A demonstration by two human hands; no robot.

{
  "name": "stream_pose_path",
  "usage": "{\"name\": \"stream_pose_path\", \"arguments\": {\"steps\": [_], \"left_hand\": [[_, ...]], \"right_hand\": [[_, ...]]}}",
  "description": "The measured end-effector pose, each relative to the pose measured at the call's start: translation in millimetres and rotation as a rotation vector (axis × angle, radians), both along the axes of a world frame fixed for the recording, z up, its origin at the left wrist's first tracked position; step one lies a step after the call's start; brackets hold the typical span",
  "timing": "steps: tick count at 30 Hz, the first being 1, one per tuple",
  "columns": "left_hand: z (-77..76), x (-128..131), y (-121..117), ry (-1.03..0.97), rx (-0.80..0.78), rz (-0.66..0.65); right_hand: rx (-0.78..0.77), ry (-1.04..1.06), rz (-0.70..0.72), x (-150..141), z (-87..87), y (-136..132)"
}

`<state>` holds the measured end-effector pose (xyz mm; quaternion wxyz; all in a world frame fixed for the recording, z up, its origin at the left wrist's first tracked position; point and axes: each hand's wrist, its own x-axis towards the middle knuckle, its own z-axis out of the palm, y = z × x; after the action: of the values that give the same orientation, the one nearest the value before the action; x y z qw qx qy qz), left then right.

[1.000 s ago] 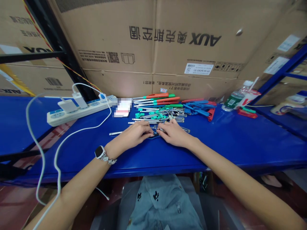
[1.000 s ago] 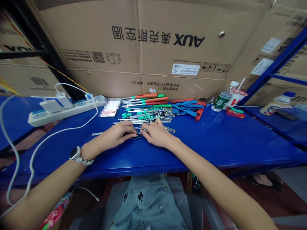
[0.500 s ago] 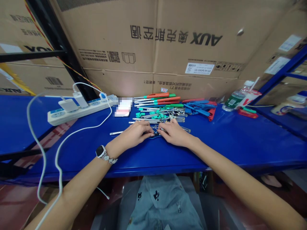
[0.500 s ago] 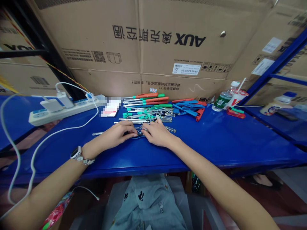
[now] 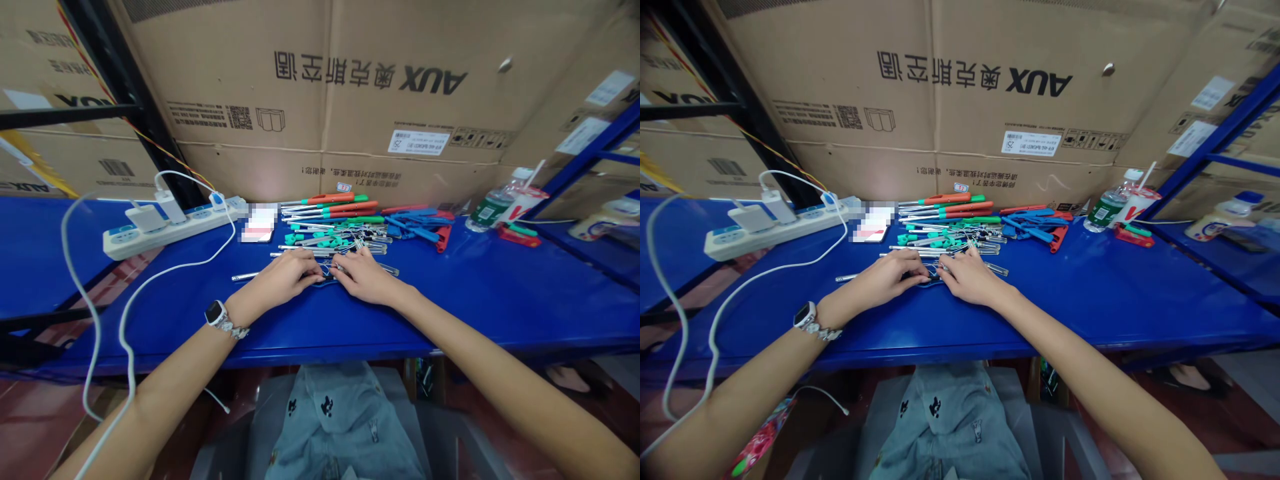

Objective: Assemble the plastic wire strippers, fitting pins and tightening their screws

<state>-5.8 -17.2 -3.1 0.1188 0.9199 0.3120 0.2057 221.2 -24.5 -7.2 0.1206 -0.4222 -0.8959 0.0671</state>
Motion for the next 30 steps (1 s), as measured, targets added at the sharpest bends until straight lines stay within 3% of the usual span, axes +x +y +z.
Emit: {"name": "stream_pose_path", "arguments": {"steps": [18,30], "left_hand": [[0.7,0.0,0.4,-0.015,-0.011,0.010],[2.3,0.3,-1.1,0.019,0.035,-0.014]], "right_hand": [[-0.039,0.066,0.002,-0.9,0.3,0.6],[0.039,-0.039,0.020,-0.9,-0.2,-0.9]]}}
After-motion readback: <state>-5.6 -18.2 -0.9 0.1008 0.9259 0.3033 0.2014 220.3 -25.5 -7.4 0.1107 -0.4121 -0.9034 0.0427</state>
